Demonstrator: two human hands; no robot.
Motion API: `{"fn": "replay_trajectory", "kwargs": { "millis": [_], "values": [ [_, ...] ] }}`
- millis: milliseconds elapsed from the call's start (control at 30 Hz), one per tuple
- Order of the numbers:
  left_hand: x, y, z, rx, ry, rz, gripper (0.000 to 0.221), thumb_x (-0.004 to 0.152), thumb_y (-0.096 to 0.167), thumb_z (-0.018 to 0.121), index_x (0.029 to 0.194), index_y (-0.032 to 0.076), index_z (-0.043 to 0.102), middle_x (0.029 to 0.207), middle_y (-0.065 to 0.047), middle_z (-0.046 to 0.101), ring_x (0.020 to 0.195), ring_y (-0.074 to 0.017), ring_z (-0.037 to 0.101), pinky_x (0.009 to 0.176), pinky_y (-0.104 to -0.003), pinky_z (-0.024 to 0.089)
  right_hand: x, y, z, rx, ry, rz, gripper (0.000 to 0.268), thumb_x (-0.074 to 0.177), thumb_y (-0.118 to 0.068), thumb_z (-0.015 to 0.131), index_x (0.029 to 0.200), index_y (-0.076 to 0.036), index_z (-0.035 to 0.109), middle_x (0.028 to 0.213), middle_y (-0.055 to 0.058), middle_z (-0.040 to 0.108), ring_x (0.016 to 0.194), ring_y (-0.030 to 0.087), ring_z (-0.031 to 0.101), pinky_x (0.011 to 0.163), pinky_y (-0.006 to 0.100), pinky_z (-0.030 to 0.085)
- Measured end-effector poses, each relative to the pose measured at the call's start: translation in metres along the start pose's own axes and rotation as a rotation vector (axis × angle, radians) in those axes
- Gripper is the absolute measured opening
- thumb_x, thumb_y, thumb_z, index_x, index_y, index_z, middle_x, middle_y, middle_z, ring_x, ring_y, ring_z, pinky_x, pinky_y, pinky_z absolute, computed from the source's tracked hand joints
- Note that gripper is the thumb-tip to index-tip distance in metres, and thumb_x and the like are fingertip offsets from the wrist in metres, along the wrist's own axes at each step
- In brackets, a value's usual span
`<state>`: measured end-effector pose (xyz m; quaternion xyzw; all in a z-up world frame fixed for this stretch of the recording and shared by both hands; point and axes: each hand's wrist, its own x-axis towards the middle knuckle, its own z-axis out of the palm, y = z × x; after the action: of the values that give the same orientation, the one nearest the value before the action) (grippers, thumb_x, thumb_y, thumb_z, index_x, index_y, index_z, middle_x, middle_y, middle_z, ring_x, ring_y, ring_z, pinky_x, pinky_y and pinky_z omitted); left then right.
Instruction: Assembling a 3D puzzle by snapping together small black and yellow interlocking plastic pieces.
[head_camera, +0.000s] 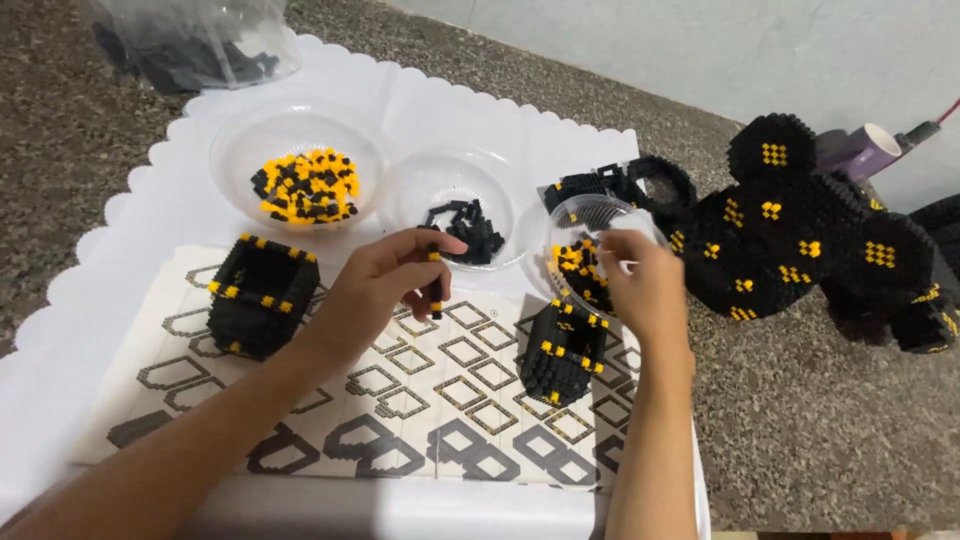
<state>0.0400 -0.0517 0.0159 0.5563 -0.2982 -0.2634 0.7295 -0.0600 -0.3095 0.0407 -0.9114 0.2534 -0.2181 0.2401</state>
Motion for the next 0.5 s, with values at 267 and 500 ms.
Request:
{"fn": "replay_trajectory", "kwargs": {
  "millis": [267,500],
  "values": [
    [-0.002,0.005,0.002,0.000,0.028,-0.045,0.026,0.091,0.011,0.049,0.113,-0.002,0.058,0.075,-0.013,0.063,0.066,-0.0171,0.060,0.063,-0.029,0.055,0.000,0.008,0.008,-0.134,-0.105,0.083,0.033,0.081,0.007,0.063,0.111,-0.005,0.067,0.095,0.015,0.070,0.095,0.031,0.066,0.083,0.043,0.051],
    [-0.001,0.006,0.003,-0.019,0.043,-0.049,0.028,0.090,0.011,0.050,0.114,-0.002,0.059,0.074,-0.013,0.063,0.064,-0.0170,0.059,0.061,-0.029,0.054,0.000,0.006,0.003,-0.116,-0.083,0.058,0.028,0.079,0.003,0.068,0.107,-0.001,0.068,0.088,0.015,0.070,0.087,0.032,0.066,0.079,0.042,0.051]
  ]
}}
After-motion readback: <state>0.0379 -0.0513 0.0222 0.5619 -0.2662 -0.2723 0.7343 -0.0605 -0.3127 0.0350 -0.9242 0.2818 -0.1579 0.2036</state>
